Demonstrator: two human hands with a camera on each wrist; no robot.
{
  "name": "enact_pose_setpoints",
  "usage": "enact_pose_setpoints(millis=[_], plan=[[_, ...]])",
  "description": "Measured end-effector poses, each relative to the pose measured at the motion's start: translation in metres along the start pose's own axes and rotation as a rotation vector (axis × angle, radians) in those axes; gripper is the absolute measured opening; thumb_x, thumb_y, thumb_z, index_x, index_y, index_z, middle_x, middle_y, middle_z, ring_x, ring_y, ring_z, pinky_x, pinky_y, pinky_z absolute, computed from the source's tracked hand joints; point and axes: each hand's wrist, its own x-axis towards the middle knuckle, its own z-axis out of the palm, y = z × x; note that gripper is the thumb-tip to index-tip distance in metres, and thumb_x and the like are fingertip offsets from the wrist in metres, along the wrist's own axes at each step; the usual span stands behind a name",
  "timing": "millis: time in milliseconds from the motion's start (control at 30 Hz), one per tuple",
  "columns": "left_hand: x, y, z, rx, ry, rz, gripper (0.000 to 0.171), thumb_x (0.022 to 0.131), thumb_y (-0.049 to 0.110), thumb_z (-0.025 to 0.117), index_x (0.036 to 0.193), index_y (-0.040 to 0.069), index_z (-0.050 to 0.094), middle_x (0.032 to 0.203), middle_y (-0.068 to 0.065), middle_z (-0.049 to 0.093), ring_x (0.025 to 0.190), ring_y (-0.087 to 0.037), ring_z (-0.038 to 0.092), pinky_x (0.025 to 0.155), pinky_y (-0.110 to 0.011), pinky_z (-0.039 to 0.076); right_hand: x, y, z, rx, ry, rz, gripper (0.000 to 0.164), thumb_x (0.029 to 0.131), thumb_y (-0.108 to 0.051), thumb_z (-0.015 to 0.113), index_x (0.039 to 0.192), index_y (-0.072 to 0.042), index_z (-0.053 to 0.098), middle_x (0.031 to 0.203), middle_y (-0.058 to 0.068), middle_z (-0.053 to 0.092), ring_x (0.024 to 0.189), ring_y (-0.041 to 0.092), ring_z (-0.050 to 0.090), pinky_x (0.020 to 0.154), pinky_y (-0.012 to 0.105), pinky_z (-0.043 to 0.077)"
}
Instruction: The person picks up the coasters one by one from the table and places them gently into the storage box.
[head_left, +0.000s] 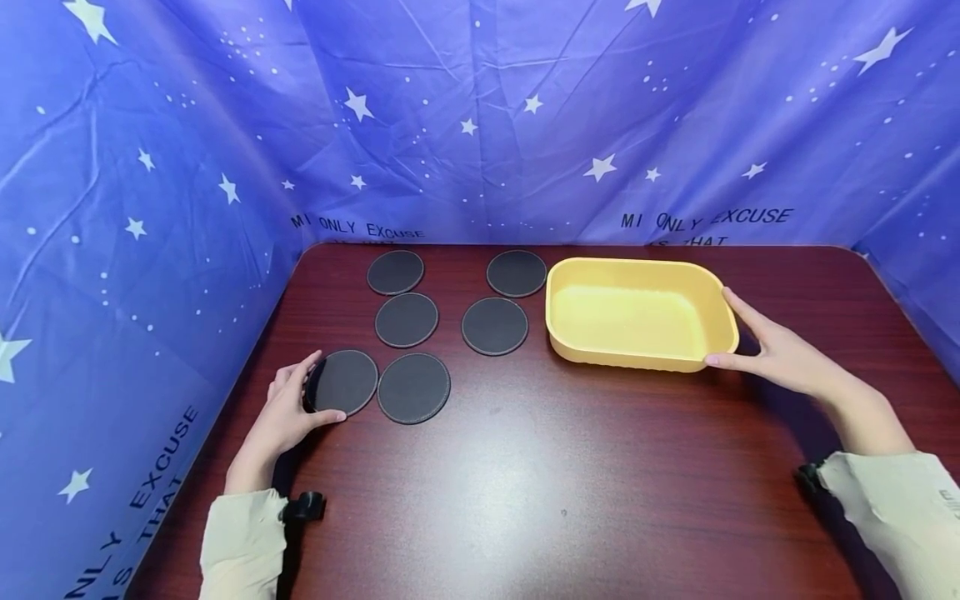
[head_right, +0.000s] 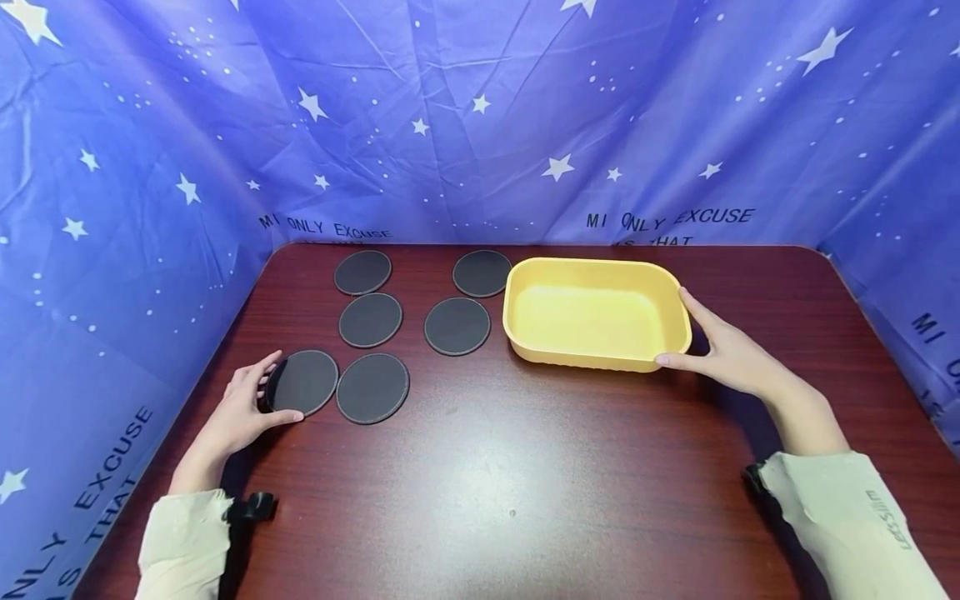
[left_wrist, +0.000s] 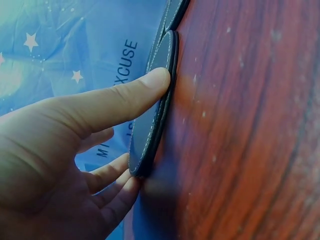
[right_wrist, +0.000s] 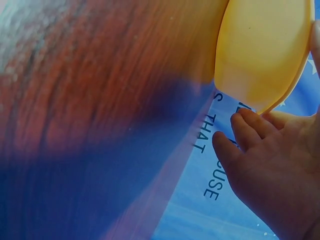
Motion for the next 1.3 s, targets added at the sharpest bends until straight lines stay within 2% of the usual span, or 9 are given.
enact_pose_setpoints(millis=[167,300,500,700,800,900,1033,1200,1300], plan=[[0.002,0.001,0.000,0.007,0.013,-0.008,0.102,0.072,0.020,0.089,0.153,0.004,0.030,0.140,-0.031,0.035,0.126,-0.046,0.032,0.100,-0.061,0.034,0.000,0.000,0.000,0.006,-0.007,0.014,0.106,0.089,-0.030,0.074,0.158,-0.038,-0.005,0.169,0.007,-0.001,0.155,0.030,-0.003,0.114,0.077,0.010],[0.003,0.002,0.000,0.009,0.019,-0.013,0.104,0.070,0.021,0.090,0.152,0.002,0.029,0.141,-0.033,0.034,0.127,-0.049,0.032,0.102,-0.063,0.033,0.000,0.000,0.001,0.003,-0.013,0.021,0.106,0.089,-0.030,0.074,0.159,-0.035,-0.006,0.169,0.009,-0.002,0.155,0.035,-0.003,0.114,0.077,0.009],[0.004,0.002,0.001,-0.015,0.029,-0.024,0.105,0.070,0.018,0.090,0.151,-0.003,0.027,0.141,-0.035,0.031,0.129,-0.048,0.036,0.109,-0.063,0.033,0.000,0.000,0.001,0.003,-0.014,0.023,0.106,0.089,-0.029,0.074,0.159,-0.034,-0.006,0.169,0.009,-0.003,0.154,0.037,-0.003,0.114,0.077,0.009],[0.003,0.001,0.001,-0.009,0.037,-0.023,0.104,0.072,0.018,0.089,0.150,-0.009,0.026,0.135,-0.036,0.036,0.116,-0.043,0.044,0.101,-0.059,0.040,0.000,0.000,0.001,0.010,-0.014,0.027,0.106,0.089,-0.028,0.074,0.159,-0.033,-0.006,0.169,0.008,-0.004,0.155,0.035,-0.004,0.115,0.076,0.009],[0.002,0.001,0.001,-0.011,0.044,-0.019,0.103,0.073,0.018,0.089,0.150,-0.009,0.027,0.133,-0.035,0.039,0.108,-0.041,0.049,0.093,-0.051,0.046,0.001,0.000,0.001,0.011,-0.017,0.020,0.107,0.089,-0.026,0.074,0.159,-0.032,-0.006,0.169,0.009,-0.004,0.154,0.036,-0.004,0.114,0.076,0.009],[0.001,0.001,0.000,-0.029,0.052,-0.019,0.100,0.073,0.016,0.089,0.150,-0.007,0.029,0.130,-0.034,0.042,0.103,-0.040,0.054,0.083,-0.033,0.050,0.001,0.000,0.002,0.011,-0.018,0.023,0.107,0.089,-0.025,0.074,0.159,-0.033,-0.006,0.169,0.009,-0.004,0.155,0.035,-0.005,0.115,0.076,0.009],[0.001,-0.001,-0.001,-0.093,0.057,-0.020,0.095,0.075,0.009,0.087,0.150,-0.006,0.030,0.131,-0.033,0.043,0.103,-0.042,0.057,0.072,-0.012,0.047,0.001,0.001,0.001,0.011,-0.018,0.027,0.107,0.089,-0.025,0.074,0.159,-0.034,-0.007,0.169,0.009,-0.004,0.155,0.034,-0.004,0.115,0.076,0.009],[0.000,-0.006,-0.002,-0.148,0.058,-0.019,0.090,0.077,0.002,0.083,0.150,-0.005,0.030,0.133,-0.033,0.045,0.102,-0.038,0.057,0.070,-0.006,0.045,0.001,0.001,0.002,0.010,-0.016,0.021,0.107,0.089,-0.025,0.074,0.159,-0.035,-0.006,0.169,0.010,-0.003,0.154,0.036,-0.003,0.115,0.076,0.011],[0.000,-0.009,-0.002,-0.184,0.062,-0.024,0.088,0.078,0.001,0.081,0.150,-0.005,0.031,0.133,-0.032,0.048,0.097,-0.022,0.057,0.071,-0.005,0.046,0.001,0.001,0.002,0.009,-0.017,0.024,0.107,0.089,-0.025,0.074,0.159,-0.035,-0.006,0.169,0.010,-0.003,0.154,0.037,-0.003,0.114,0.076,0.011]])
